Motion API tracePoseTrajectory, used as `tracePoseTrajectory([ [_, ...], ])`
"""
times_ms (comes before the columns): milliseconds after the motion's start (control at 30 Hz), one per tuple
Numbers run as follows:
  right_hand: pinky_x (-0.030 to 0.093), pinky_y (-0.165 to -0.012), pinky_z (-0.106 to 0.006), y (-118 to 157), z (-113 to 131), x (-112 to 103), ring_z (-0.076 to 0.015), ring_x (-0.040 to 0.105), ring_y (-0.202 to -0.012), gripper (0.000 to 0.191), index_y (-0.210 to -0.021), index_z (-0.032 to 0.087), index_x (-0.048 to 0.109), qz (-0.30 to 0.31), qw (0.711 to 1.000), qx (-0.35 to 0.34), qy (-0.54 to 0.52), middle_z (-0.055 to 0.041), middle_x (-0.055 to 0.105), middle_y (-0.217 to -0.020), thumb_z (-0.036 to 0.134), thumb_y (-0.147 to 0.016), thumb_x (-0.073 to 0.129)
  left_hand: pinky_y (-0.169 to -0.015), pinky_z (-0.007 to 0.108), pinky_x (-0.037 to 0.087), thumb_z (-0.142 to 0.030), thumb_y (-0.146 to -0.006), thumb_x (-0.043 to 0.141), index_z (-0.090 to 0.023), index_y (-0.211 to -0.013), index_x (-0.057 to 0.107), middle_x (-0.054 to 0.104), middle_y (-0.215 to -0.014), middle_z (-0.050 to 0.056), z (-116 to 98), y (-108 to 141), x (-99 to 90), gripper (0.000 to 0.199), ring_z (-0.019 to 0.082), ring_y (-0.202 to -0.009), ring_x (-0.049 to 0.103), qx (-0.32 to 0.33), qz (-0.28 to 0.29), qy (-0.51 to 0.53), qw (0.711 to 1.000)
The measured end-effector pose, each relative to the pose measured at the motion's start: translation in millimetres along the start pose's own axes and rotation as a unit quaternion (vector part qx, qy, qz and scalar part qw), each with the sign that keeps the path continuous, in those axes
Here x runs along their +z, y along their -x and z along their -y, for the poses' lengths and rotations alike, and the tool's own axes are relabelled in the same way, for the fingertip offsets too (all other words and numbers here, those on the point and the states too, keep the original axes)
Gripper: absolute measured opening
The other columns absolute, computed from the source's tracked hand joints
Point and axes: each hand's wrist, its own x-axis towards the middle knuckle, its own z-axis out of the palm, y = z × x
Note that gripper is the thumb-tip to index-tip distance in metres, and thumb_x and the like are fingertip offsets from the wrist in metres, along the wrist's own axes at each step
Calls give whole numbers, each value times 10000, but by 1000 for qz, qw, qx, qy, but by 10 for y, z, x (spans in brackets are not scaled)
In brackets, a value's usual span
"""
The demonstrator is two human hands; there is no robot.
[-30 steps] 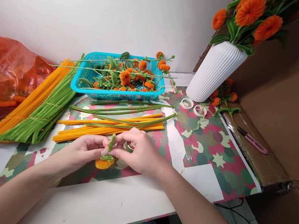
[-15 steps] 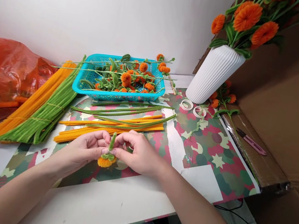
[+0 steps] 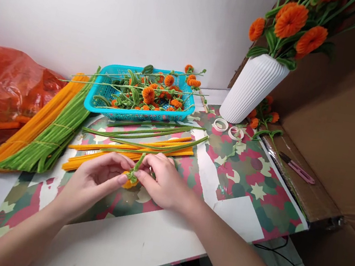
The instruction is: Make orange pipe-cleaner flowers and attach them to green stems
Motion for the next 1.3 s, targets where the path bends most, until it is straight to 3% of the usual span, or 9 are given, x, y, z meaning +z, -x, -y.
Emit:
tracePoseTrajectory([
  [133,360,-807,-321,7,20,63,-170,510,-858,131,-793,197,496,-24,999,-12,46,2,560,-816,175,-920,519,-628,231,538,-218,-792,645,-176,-780,634,673,-791,26,-18,55,67,45,153,-726,645,48,-57,-123,990],
  [300,325,-802,-342,23,15,114,-190,503,-880,103,-817,194,491,-37,990,-44,127,-9,588,-844,169,-916,503,-571,239,505,-231,-771,615,-168,-805,638,668,-773,26,-26,54,80,75,148,-660,615,-4,-54,-134,990],
  [533,291,-772,-347,20,-7,128,-201,487,-854,154,-776,187,471,-19,977,-60,203,-30,593,-838,192,-929,486,-510,220,412,-262,-758,593,-165,-764,590,569,-698,-7,-31,6,2,98,114,-583,490,-112,28,-82,990],
  [800,321,-811,-325,-6,-29,13,-171,505,-832,70,-859,193,576,32,992,-63,108,3,596,-800,219,-924,572,-555,209,315,-280,-778,572,-167,-692,543,461,-642,-41,-63,-43,-44,145,99,-600,382,-158,119,-7,980],
  [933,316,-819,-328,-8,-53,-7,-169,498,-828,106,-814,194,606,37,989,-109,88,8,603,-771,221,-916,596,-556,213,289,-289,-759,585,-163,-675,564,445,-630,-45,-80,-64,-95,153,98,-595,347,-183,155,28,970],
  [1033,308,-821,-326,-6,-74,5,-160,505,-828,78,-855,214,633,36,986,-150,58,20,603,-769,193,-917,590,-555,213,297,-255,-704,588,-155,-668,573,468,-638,-31,-41,-68,-127,108,100,-598,369,-244,186,81,948],
  [1133,302,-821,-330,1,-88,28,-157,514,-829,95,-878,216,624,34,982,-184,37,15,631,-806,181,-931,552,-530,217,312,-272,-654,587,-137,-682,594,525,-679,8,26,-70,-140,138,97,-572,398,-315,227,154,908],
  [1200,297,-816,-334,9,-85,41,-158,513,-819,85,-877,209,611,24,980,-194,38,11,636,-806,187,-929,547,-508,217,314,-291,-639,602,-135,-689,598,531,-668,14,51,-75,-141,163,91,-538,397,-330,238,183,895],
  [1300,286,-809,-336,24,-63,48,-159,508,-807,76,-861,203,596,11,982,-176,72,13,618,-781,178,-917,550,-507,220,337,-330,-689,626,-154,-677,587,497,-610,-14,7,-79,-133,180,95,-521,403,-281,201,128,930],
])
